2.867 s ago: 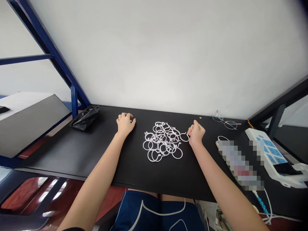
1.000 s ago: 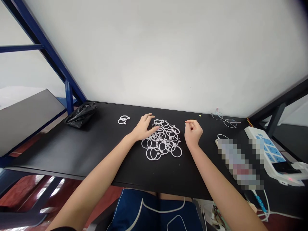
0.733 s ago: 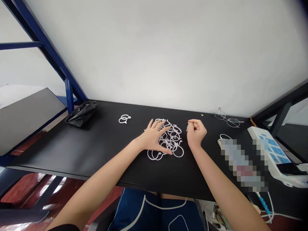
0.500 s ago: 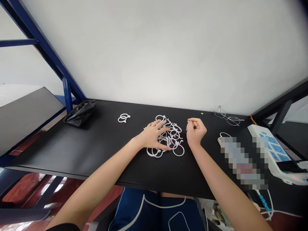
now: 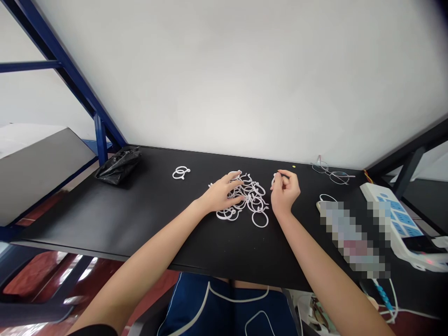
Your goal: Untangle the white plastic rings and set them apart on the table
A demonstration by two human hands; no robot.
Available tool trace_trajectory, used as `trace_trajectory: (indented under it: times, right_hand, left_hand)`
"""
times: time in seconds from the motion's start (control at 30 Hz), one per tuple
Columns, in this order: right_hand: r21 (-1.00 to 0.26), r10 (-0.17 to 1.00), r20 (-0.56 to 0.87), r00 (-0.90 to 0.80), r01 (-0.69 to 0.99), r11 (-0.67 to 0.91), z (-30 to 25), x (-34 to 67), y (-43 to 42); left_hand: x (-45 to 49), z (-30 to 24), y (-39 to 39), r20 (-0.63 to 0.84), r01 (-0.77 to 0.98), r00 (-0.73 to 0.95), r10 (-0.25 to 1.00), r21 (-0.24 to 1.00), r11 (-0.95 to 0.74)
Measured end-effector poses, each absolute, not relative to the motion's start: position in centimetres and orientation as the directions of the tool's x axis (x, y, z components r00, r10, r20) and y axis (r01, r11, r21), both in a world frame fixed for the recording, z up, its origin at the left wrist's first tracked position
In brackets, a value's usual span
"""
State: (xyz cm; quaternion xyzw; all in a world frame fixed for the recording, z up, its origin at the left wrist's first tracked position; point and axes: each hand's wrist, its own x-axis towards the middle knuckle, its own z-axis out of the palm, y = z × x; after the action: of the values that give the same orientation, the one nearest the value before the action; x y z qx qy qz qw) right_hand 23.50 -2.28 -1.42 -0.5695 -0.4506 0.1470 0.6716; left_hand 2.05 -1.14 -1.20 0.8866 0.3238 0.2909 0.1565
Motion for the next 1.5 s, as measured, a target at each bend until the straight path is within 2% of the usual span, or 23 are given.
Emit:
trace_trajectory:
  times: [0.1, 0.17, 0.37, 0.57, 0.93, 1.13, 1.37, 1.5]
  right_hand:
    - [-0.84, 0.639, 0.543, 0.545, 0.37, 0.397, -1.3, 23.3, -2.3]
    - [-0.832, 0.63, 0.554, 0.544, 0.354, 0.426, -1.4, 23.3, -2.1]
    - [-0.818, 0.601, 0.576, 0.554, 0.381, 0.432, -1.4, 23.5, -1.9]
    - [-0.76, 0.568, 0.648, 0.508, 0.476, 0.442, -1.7, 23.5, -2.0]
    - [-0.658, 0.509, 0.75, 0.423, 0.56, 0.504, -2.5, 23.5, -1.6]
    - [-0.58, 0.478, 0.801, 0.36, 0.665, 0.47, -1.6, 23.5, -2.0]
    - [-0.584, 0.509, 0.784, 0.355, 0.701, 0.41, -1.8, 23.4, -1.9]
    - [-0.581, 0.506, 0.79, 0.345, 0.685, 0.439, -1.8, 23.2, -2.0]
  left_hand:
    - [2.3, -1.1, -1.4, 0.443, 0.491, 0.592, 0.674, 0.465, -0.737]
    - [2.4, -0.9, -1.5, 0.455, 0.521, 0.571, 0.684, 0.443, -0.73]
    - [2.3, -0.6, -1.2, 0.539, 0.583, 0.457, 0.708, 0.419, -0.695]
    - [2.2, -1.0, -1.0, 0.624, 0.576, 0.403, 0.669, 0.395, -0.716]
    - [2.3, -1.1, -1.0, 0.654, 0.544, 0.433, 0.621, 0.359, -0.758]
    - [2.2, -0.9, -1.0, 0.663, 0.549, 0.434, 0.61, 0.342, -0.763]
    - [2.4, -1.0, -1.0, 0.655, 0.569, 0.449, 0.608, 0.314, -0.76]
    - [2.4, -1.0, -1.0, 0.648, 0.572, 0.454, 0.612, 0.315, -0.758]
